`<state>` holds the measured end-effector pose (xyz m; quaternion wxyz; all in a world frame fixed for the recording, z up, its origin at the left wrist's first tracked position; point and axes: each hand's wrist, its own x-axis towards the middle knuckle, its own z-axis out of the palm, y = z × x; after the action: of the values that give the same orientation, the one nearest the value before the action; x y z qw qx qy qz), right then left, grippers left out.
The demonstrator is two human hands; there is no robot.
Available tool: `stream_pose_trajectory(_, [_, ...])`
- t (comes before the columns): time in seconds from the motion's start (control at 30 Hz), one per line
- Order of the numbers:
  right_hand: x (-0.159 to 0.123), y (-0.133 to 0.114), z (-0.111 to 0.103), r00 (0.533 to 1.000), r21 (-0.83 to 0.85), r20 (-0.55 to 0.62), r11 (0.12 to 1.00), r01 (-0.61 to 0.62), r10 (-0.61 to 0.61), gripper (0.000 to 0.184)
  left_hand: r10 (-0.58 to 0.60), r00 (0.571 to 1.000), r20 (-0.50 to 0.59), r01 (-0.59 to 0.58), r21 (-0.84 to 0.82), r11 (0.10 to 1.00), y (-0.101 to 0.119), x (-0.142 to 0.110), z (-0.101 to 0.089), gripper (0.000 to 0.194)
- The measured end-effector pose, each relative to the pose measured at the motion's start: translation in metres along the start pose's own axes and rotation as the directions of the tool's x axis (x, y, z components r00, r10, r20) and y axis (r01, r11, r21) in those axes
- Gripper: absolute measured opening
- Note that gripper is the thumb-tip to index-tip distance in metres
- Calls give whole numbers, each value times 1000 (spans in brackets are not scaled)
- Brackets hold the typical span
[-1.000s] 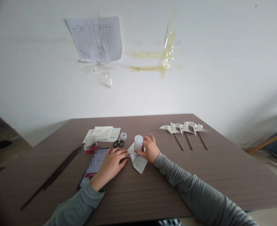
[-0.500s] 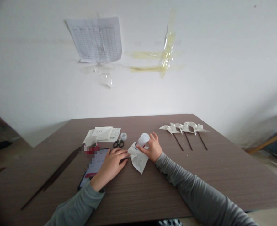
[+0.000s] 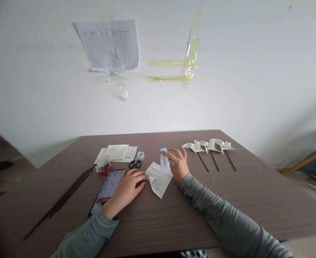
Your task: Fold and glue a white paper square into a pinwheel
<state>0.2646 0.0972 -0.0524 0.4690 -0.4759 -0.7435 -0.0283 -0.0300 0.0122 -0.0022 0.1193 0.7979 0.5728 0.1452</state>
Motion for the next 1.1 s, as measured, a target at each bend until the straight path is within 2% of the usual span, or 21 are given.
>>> stream_pose_trajectory(0.13, [0,-1,0,1000,-9,7,1000,-18,18,68,-22,1000,-1,22,-5,1000,4,-1,-3,45])
stream_pose_trajectory(0.37, [1,12,-5,994,35,114,999,-6,2,54,-10,999,-33,9,-22,1000,0,-1,-1,42])
stream_pose_trajectory(0.57, [0,14,-2,997,18,77,1000,4,-6,37,-5,999,-36,4,-21,1000,-4,0,2,45])
stream_pose_trajectory(0.7, [0,14,1,998,61,39,997,-43,41,36,3,1000,-31,-4,-26,1000,-9,0,5,47])
stream_pose_trajectory(0.83, [1,17,0,997,91,61,994,-52,46,32,35,999,-36,-35,-9,999,-13,0,8,47])
stream_pose_trajectory(0.97, [1,19,2,996,95,59,992,-77,71,28,15,1000,-9,-15,-1,1000,-10,0,6,50])
stream_pose_trajectory(1.1, [2,25,6,989,100,72,986,-134,127,14,-14,1000,-9,14,1,1000,-3,0,1,50])
